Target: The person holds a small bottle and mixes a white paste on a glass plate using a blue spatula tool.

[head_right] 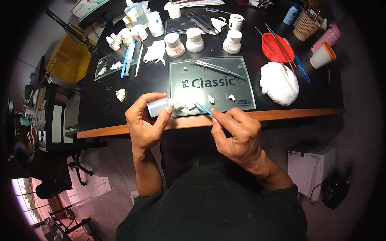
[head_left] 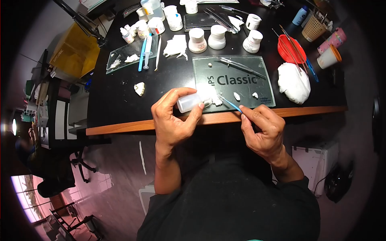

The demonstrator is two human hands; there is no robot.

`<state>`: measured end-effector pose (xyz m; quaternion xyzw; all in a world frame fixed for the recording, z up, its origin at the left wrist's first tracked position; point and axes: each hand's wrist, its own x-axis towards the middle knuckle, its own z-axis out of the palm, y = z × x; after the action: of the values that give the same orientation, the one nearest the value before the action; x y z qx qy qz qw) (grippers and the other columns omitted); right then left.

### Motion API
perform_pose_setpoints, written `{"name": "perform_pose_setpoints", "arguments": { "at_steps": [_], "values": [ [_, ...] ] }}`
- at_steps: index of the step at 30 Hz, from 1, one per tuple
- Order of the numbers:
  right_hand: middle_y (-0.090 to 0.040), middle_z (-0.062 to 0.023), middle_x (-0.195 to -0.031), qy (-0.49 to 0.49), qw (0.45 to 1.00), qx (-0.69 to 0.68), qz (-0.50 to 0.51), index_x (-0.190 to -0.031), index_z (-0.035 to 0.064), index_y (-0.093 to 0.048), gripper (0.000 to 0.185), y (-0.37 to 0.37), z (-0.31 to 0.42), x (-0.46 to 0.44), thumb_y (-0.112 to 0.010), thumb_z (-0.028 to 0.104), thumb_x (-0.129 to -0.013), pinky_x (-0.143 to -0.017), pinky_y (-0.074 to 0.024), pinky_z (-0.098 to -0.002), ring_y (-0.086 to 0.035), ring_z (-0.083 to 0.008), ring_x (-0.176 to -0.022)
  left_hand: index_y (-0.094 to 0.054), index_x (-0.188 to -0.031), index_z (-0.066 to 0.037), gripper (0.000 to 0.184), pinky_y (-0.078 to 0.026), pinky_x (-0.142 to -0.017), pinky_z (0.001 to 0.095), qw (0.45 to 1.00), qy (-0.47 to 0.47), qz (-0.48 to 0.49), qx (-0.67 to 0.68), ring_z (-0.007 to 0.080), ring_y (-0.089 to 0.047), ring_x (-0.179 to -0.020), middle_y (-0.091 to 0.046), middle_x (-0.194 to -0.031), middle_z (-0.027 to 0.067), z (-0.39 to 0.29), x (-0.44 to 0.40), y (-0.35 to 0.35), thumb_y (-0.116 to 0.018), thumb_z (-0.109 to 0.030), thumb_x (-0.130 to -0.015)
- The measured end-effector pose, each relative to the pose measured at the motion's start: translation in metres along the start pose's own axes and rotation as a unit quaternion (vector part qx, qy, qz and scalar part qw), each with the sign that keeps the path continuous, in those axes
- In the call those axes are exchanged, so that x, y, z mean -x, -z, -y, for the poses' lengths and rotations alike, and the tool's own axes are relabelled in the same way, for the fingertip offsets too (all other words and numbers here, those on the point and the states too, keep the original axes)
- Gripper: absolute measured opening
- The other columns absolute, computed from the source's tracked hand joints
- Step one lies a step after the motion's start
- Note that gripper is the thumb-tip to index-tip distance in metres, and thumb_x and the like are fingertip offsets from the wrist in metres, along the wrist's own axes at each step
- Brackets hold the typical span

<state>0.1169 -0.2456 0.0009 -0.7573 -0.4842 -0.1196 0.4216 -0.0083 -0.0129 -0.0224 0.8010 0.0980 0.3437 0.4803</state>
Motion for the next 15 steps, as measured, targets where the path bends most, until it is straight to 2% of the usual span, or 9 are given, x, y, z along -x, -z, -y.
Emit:
{"name": "perform_pose_setpoints", "arguments": {
  "at_steps": [5,11,15],
  "values": [
    [-0.068,-0.0119,-0.077,0.005,1.000,-0.013,-0.005,-0.111,-0.0059,-0.084,0.025,0.0003,-0.0023,-0.0007,-0.081,-0.006,-0.086,-0.057,-0.0527,-0.0352,-0.068,-0.0229,-0.062,-0.078,-0.111,0.004,0.021,-0.052,-0.077,0.0253,0.999,-0.006,-0.008,-0.047,0.0092,-0.068,-0.087,-0.076,-0.095,0.0058,-0.0065,-0.0024,-0.0023,-0.086,-0.006,-0.095],
    [-0.068,-0.0118,-0.076,0.000,1.000,-0.019,-0.008,-0.111,-0.0051,-0.084,0.026,0.0009,-0.0030,-0.0008,-0.081,-0.006,-0.085,-0.057,-0.0525,-0.0352,-0.068,-0.0230,-0.062,-0.078,-0.106,0.003,0.019,-0.050,-0.069,0.0260,0.997,-0.002,-0.007,-0.083,0.0082,-0.066,-0.075,-0.074,-0.083,0.0040,-0.0062,-0.0029,-0.0029,-0.085,-0.014,-0.099],
    [-0.068,-0.0116,-0.076,-0.003,1.000,-0.019,-0.009,-0.110,-0.0046,-0.084,0.026,0.0002,-0.0044,0.0001,-0.081,-0.006,-0.085,-0.057,-0.0523,-0.0351,-0.068,-0.0230,-0.062,-0.077,-0.102,0.002,0.019,-0.049,-0.067,0.0266,0.996,-0.003,0.003,-0.090,0.0085,-0.065,-0.072,-0.074,-0.081,0.0045,-0.0052,-0.0039,-0.0039,-0.085,-0.015,-0.100]
  ]
}}
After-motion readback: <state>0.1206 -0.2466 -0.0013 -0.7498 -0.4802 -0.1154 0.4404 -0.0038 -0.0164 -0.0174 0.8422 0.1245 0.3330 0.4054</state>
